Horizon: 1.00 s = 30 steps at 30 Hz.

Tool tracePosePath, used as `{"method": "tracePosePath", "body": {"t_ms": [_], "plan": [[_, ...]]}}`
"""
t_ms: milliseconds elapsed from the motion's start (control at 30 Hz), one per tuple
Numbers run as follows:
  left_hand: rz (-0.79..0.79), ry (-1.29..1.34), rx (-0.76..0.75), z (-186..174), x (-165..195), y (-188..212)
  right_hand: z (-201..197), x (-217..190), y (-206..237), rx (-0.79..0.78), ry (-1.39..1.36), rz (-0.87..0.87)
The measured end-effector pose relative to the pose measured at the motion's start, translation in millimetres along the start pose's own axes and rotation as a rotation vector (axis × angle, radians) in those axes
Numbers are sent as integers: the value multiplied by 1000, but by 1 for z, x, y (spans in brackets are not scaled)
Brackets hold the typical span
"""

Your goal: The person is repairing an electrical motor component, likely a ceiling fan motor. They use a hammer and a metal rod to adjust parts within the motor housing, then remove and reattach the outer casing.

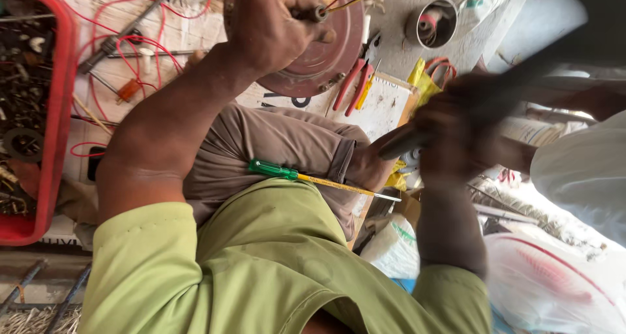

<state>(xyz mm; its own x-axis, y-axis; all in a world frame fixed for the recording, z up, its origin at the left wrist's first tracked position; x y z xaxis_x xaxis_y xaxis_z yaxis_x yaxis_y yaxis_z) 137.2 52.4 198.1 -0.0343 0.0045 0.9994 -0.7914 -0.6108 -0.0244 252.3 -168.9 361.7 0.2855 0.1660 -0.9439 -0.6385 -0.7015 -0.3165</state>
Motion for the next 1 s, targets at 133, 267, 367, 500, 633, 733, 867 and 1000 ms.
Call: {"method": "tracePosePath", "body": {"t_ms": [133,267,367,500,633,733,867,1000], "plan": [[277,-591,236,-15,30,6,12,32,17,-552,537,-40],[161,-444,196,-21,24,10,-10,15,6,-428,458,150],[60,-335,134,-20,17,9,-3,-27,-12,-253,340,95],[-54,-144,46,-12,6,7,20,-39,-14,-18,143,49],[1,-30,50,-4,3,6,42,14,6,-519,600,30],[-63,-241,126,-7,-12,6,10,39,14,-459,467,189],[-164,-383,132,-11,-39,14,-24,49,21,-243,253,434],[20,-371,108,-15,-53,16,-18,91,24,-153,105,621]]}}
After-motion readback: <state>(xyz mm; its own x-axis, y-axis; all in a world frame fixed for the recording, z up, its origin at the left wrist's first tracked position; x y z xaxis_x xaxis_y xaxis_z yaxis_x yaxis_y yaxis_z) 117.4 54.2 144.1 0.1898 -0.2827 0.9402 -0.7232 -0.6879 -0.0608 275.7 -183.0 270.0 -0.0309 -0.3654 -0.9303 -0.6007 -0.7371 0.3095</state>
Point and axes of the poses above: each hand's wrist, its own y-axis away from the middle knuckle, its own z-axis out of the palm, x = y × z, the point moved 6 cm from there along -y, towards the middle knuckle, and after that the axes turned 6 degrees about -z, right-handed, at the moved point
